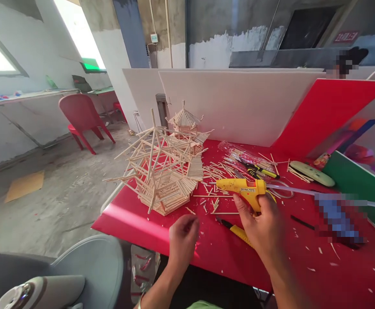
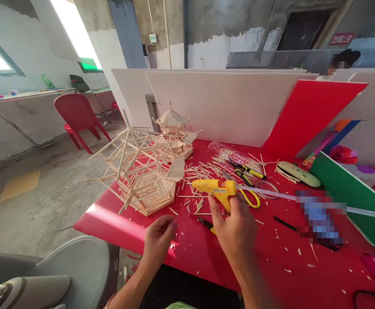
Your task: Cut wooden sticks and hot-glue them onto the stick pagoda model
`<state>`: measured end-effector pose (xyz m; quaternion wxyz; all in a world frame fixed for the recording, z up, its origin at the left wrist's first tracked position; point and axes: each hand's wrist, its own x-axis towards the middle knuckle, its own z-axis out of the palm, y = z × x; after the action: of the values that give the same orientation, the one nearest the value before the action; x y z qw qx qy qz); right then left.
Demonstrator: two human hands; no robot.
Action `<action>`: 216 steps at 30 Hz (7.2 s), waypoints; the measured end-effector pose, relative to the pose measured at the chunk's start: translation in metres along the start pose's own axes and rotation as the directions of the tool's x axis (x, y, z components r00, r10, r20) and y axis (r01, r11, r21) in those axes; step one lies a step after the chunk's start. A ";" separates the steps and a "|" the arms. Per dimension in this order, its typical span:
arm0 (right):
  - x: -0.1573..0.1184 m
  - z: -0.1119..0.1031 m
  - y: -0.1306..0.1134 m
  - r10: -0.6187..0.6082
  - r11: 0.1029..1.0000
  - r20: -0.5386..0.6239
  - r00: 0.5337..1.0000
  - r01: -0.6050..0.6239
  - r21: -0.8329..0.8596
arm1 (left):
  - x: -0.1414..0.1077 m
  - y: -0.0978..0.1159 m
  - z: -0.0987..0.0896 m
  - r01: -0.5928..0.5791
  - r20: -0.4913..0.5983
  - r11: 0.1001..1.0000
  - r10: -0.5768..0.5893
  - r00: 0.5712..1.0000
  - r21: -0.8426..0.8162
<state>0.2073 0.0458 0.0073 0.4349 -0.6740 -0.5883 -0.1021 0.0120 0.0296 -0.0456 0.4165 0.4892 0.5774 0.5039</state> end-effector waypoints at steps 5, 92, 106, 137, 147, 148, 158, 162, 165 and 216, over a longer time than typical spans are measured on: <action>-0.004 0.001 0.021 0.102 0.992 0.066 0.993 -0.106 0.061 | 0.032 0.014 0.039 -0.319 0.279 0.622 0.165 0.946 0.715; 0.018 0.015 -0.094 -0.616 0.744 -0.056 0.786 0.557 -0.370 | 0.021 0.043 -0.038 0.312 0.157 0.606 -0.296 0.942 -0.731; 0.016 0.018 -0.087 -0.625 0.748 -0.088 0.776 0.563 -0.352 | 0.023 0.037 -0.037 0.312 0.164 0.617 -0.286 0.944 -0.723; 0.014 0.020 -0.084 -0.617 0.752 -0.089 0.782 0.553 -0.359 | 0.025 0.043 -0.036 0.310 0.137 0.652 -0.304 0.943 -0.692; 0.010 0.011 -0.084 -0.587 0.780 -0.115 0.801 0.522 -0.345 | 0.023 0.047 -0.038 0.283 0.088 0.662 -0.312 0.946 -0.694; 0.008 0.010 -0.083 -0.590 0.777 -0.111 0.800 0.525 -0.348 | 0.022 0.047 -0.038 0.281 0.085 0.662 -0.313 0.946 -0.694; 0.001 0.007 -0.071 -0.576 0.784 -0.098 0.811 0.515 -0.345 | 0.022 0.048 -0.035 0.262 0.056 0.679 -0.310 0.949 -0.686; 0.000 0.007 -0.070 -0.565 0.794 -0.101 0.819 0.506 -0.338 | 0.022 0.049 -0.036 0.256 0.056 0.675 -0.304 0.951 -0.692; 0.001 0.007 -0.071 -0.569 0.795 -0.103 0.816 0.514 -0.321 | 0.022 0.049 -0.036 0.253 0.055 0.664 -0.304 0.951 -0.703; 0.001 0.011 -0.054 -0.473 0.877 -0.135 0.870 0.451 -0.169 | 0.030 0.054 -0.023 0.298 0.037 0.666 -0.376 0.926 -0.684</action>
<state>0.1562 0.0508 0.0266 0.4014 -0.5293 -0.6848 -0.2996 -0.0073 0.0559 0.0118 0.6200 0.1603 0.4552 0.6187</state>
